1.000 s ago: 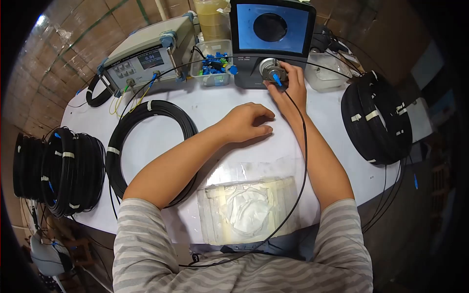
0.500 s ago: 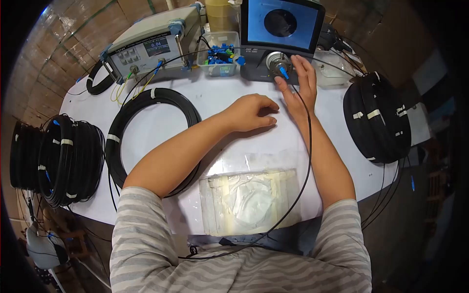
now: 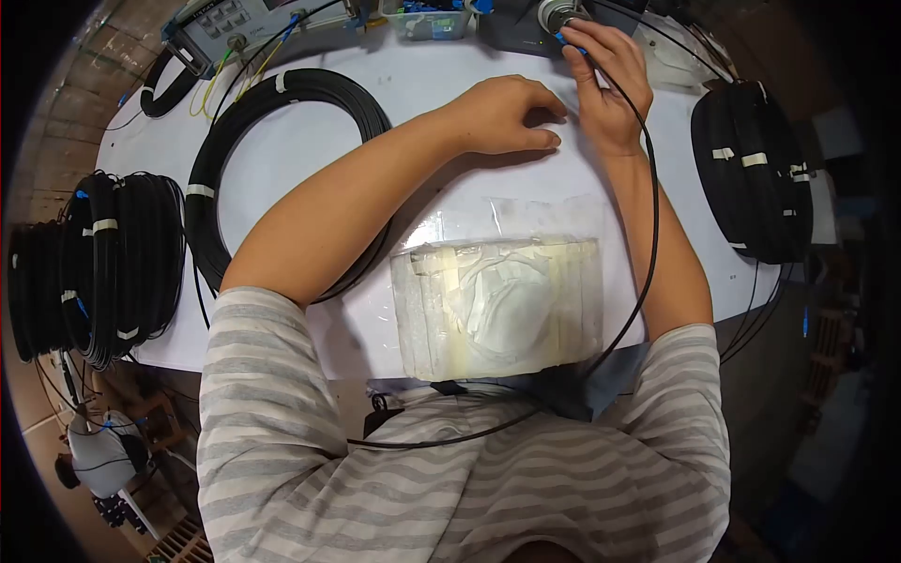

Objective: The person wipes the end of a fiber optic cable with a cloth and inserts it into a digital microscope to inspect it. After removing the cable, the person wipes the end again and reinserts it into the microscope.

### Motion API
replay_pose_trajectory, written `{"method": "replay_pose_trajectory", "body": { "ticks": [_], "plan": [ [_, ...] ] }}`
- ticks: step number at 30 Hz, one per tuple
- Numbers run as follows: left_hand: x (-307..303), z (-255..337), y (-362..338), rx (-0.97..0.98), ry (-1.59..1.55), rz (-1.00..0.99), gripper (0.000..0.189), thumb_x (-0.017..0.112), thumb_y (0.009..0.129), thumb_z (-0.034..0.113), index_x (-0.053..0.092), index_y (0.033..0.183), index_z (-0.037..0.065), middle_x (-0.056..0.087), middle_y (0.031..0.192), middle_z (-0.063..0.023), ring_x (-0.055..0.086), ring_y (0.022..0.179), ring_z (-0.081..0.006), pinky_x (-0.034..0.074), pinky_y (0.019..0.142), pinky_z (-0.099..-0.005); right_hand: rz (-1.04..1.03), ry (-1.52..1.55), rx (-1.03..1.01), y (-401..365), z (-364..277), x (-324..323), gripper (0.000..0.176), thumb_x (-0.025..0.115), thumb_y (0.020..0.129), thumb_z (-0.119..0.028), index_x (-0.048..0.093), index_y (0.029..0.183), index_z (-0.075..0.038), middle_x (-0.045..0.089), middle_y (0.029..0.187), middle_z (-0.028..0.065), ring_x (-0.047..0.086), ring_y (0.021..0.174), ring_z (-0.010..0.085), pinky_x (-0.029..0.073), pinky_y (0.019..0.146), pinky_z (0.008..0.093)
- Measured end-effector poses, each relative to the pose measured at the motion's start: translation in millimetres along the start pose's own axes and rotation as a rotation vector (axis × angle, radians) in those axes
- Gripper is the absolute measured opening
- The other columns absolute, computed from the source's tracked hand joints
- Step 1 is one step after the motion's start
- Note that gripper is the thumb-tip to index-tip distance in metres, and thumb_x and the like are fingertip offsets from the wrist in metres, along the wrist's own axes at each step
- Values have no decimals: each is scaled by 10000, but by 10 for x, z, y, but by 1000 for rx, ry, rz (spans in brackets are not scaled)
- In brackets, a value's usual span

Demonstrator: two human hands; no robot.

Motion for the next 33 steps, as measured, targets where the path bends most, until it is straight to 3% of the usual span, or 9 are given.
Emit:
{"method": "replay_pose_trajectory", "body": {
  "ticks": [4,8,10,15,19,21,26,29,33],
  "plan": [
    [65,50,-18,233,23,-32,557,802,890,406,725,1280,16,706,1304,-216,640,1234,-400,495,1097,-469,7,192,272,-156,-266,-39,145,751,993,-73,814,1119,-38,791,1162,93,710,1098,263,548,974,351],
    [210,141,-48,296,-16,-141,690,797,857,450,667,1398,42,604,1457,-245,548,1352,-430,400,1177,-506,-24,450,756,-373,-782,-416,194,623,1071,-74,719,1193,44,743,1192,116,698,1077,204,541,968,340],
    [176,251,-61,241,2,-255,844,799,824,508,596,1495,38,514,1575,-286,440,1471,-482,307,1254,-561,-102,465,805,-545,-1064,-673,215,583,1079,-86,678,1207,59,713,1215,127,673,1093,205,539,965,349],
    [255,571,-183,188,-39,-568,1162,868,714,623,456,1607,3,349,1709,-288,174,1646,-462,120,1324,-649,-247,507,741,-905,-1557,-1119,195,604,1016,-91,713,1095,50,751,1073,148,673,1110,314,541,988,442],
    [310,734,-234,148,68,-626,1339,934,572,651,419,1641,29,287,1746,-263,140,1657,-448,98,1333,-640,-388,486,727,-944,-1769,-1219,114,695,923,-53,750,972,33,760,1009,139,689,1080,342,551,988,484],
    [335,791,-267,148,118,-627,1364,944,556,643,406,1652,34,278,1751,-259,128,1661,-442,95,1335,-636,-442,457,700,-903,-1811,-1201,145,797,831,-38,774,963,19,759,1007,121,697,1053,354,561,962,488],
    [306,795,-234,129,150,-658,1379,954,535,600,393,1664,40,262,1760,-257,107,1670,-424,87,1338,-630,-579,384,552,-778,-1874,-1100,192,845,813,-39,786,992,-1,747,996,110,692,1050,356,565,924,445],
    [366,768,-213,139,224,-704,1410,886,566,736,350,1691,76,213,1781,-229,81,1672,-419,65,1326,-661,-587,346,560,-819,-1910,-1081,191,854,826,-57,786,998,-10,740,990,102,685,1052,351,561,913,441],
    [315,818,-224,121,182,-683,1365,937,541,597,392,1667,49,264,1759,-256,109,1668,-429,102,1335,-640,-615,286,536,-803,-1930,-1045,174,848,855,-83,782,1001,-15,736,991,90,678,1056,350,551,919,440]
  ]
}}
Point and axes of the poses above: each hand's wrist, its own y-axis towards the middle knuckle, its own x-axis out of the palm, z = x × y, the point moved 4 cm from there along y, towards the middle knuckle
